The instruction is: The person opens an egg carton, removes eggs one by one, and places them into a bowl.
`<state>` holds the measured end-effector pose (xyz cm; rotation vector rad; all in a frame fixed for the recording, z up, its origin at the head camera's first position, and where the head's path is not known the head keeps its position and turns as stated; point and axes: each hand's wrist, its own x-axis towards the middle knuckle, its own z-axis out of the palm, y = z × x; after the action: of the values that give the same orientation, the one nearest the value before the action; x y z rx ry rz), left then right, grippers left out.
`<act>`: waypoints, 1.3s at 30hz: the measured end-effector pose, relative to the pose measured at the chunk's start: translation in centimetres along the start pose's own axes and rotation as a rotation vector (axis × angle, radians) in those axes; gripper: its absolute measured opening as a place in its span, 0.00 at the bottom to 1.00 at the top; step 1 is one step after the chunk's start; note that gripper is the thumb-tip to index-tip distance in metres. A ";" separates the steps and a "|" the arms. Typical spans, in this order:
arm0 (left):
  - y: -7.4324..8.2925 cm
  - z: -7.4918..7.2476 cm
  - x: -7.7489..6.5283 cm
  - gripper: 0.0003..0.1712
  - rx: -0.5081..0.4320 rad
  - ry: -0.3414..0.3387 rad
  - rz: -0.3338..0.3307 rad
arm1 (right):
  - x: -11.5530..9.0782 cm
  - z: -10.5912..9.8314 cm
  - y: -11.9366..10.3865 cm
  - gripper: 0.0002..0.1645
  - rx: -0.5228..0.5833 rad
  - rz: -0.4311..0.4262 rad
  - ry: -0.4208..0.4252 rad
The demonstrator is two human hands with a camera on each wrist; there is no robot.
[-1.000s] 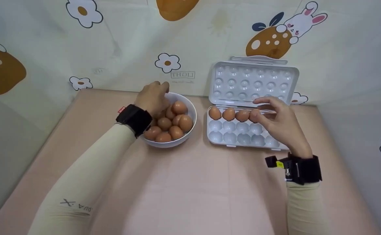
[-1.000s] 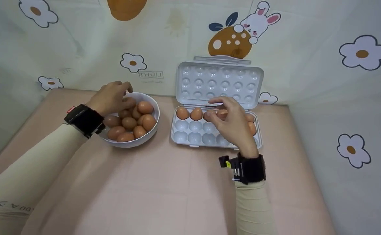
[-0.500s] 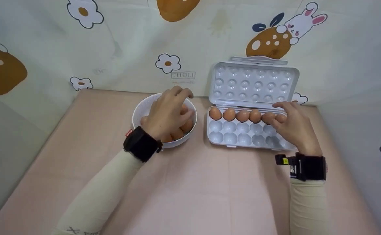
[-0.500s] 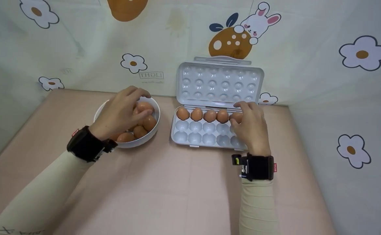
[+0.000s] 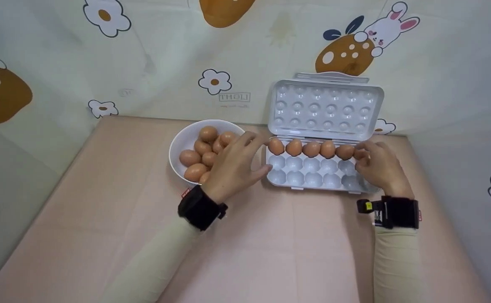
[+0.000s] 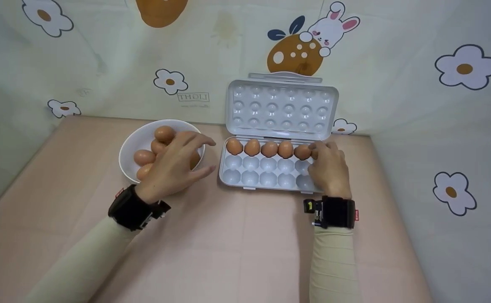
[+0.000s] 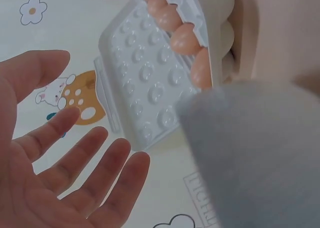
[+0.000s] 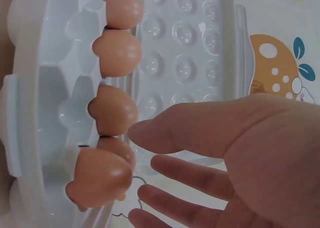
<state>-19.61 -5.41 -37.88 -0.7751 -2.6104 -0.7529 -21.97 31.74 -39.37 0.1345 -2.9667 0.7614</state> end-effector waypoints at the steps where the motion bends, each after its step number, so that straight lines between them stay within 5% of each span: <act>1: 0.1 0.3 -0.1 0.34 0.010 -0.004 0.005 | 0.0 0.1 0.1 0.23 -0.002 0.004 -0.015; 8: 0.2 1.7 -0.7 0.32 0.020 -0.016 0.035 | 0.2 0.4 0.7 0.24 0.029 0.069 -0.086; 31: 0.6 3.0 -1.1 0.25 -0.061 -0.069 0.022 | 0.3 1.6 2.1 0.12 -0.059 0.071 0.017; 39: 0.3 3.1 -1.2 0.24 -0.074 -0.043 0.049 | 0.1 1.5 2.4 0.15 -0.042 0.080 0.046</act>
<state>-18.96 -3.94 -40.82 -0.8823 -2.6045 -0.8313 -22.36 33.14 -41.83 -0.0041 -2.9580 0.7003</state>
